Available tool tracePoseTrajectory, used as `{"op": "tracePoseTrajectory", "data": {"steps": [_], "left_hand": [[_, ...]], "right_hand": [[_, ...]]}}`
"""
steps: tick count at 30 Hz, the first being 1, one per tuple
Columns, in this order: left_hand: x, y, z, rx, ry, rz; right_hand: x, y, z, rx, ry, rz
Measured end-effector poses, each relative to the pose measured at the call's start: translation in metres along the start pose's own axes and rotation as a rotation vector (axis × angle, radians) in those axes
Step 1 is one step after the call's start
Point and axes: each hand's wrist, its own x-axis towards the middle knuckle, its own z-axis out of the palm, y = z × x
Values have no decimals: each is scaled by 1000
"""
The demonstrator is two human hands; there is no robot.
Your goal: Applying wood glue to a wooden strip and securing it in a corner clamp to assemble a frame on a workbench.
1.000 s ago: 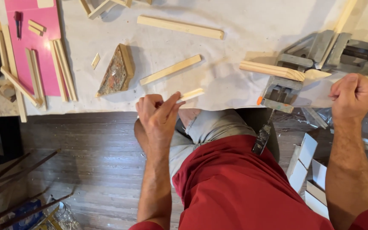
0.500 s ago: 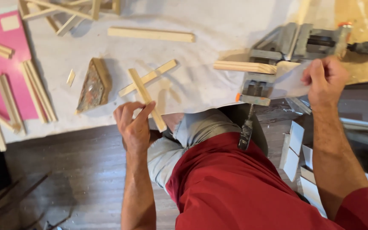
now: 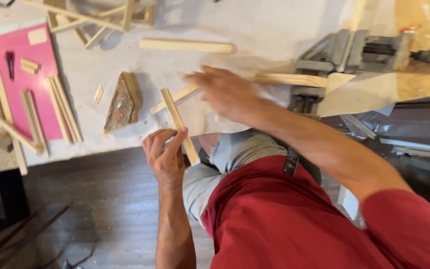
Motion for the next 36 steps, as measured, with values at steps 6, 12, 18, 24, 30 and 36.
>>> {"op": "tracePoseTrajectory", "data": {"steps": [6,12,18,24,30,36], "left_hand": [[-7,-25,10,-15,-37,45],[-16,-58,23,87,-220,-9],[-3,-74,13,73,-323,46],[59,18,27,128,-201,213],[87,56,70,65,-275,582],[96,30,108,-119,-590,178]], "right_hand": [[10,58,62,-758,127,-134],[-18,1,-42,-407,-132,486],[-89,-1,-81,611,154,636],[-124,-3,-80,712,35,694],[-100,-38,-117,484,-321,495],[-148,7,-169,128,345,788]]}}
